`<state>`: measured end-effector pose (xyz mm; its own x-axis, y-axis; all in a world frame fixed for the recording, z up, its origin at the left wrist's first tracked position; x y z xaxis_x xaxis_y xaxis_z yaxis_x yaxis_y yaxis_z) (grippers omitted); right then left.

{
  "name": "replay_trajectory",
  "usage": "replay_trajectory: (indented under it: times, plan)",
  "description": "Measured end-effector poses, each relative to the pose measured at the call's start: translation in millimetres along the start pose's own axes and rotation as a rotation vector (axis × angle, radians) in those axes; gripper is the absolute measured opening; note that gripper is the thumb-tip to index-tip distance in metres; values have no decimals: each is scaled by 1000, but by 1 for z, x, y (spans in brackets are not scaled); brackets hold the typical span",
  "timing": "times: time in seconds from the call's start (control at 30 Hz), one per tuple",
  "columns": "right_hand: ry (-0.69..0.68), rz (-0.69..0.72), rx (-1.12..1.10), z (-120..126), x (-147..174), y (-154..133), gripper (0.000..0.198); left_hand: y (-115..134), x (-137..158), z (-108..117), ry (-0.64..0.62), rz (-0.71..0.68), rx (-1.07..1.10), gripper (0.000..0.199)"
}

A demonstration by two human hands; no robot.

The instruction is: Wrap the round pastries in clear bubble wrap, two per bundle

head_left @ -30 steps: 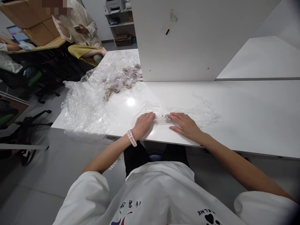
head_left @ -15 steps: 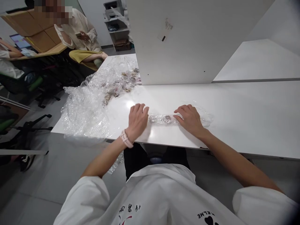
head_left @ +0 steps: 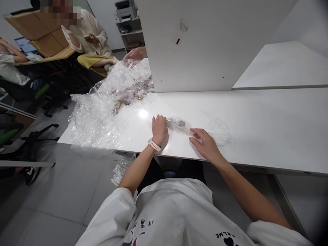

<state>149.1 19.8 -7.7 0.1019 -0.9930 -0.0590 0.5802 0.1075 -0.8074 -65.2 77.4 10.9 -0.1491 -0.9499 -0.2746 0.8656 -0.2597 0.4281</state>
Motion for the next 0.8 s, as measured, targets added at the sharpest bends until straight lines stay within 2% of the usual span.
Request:
replay_trajectory:
  times: [0.13, 0.2, 0.27, 0.33, 0.43, 0.5, 0.53, 0.63, 0.7, 0.73, 0.8]
  plan:
    - [-23, -237, -399, -7, 16, 3, 54, 3, -1, 6, 167, 283, 681, 21]
    - [-30, -343, -538, -8, 21, 1, 62, 15, 0, 4, 162, 383, 992, 12]
    - [-85, -385, -665, -5, 21, -5, 68, 33, 4, 1, 98, 426, 1221, 7]
    - [-176, -342, -754, 3, 16, -16, 76, 52, 12, -4, -7, 440, 1362, 5]
    - [-333, -252, -788, 14, 12, -32, 93, 71, 25, -10, -131, 439, 1415, 17]
    - [-368, -252, -804, 14, 15, -39, 97, 75, 29, -13, -183, 419, 1390, 24]
    - [-350, -274, -812, 11, 18, -40, 92, 75, 30, -13, -203, 414, 1365, 25]
    - [-179, -395, -845, -2, 25, -32, 60, 73, 28, -12, -243, 378, 1251, 26]
    - [-6, -445, -866, -1, 19, -20, 48, 70, 22, -4, -199, 267, 1137, 21]
    - [127, -448, -848, 9, 11, -11, 46, 68, 18, 2, -152, 197, 1068, 19]
    - [453, -424, -746, 49, -17, 11, 45, 58, 10, 15, -34, 96, 916, 14]
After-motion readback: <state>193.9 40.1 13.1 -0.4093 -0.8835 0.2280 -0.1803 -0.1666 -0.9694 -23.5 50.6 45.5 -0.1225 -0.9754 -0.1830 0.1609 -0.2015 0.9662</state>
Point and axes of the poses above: each hand's wrist, its own x-axis away from the middle knuckle, its own z-axis out of the back of the hand, y = z × x, the point moved 5 cm from there along -x, towards the middle knuckle, and after that the axes turned 10 degrees about -z, right-handed, at the moved point
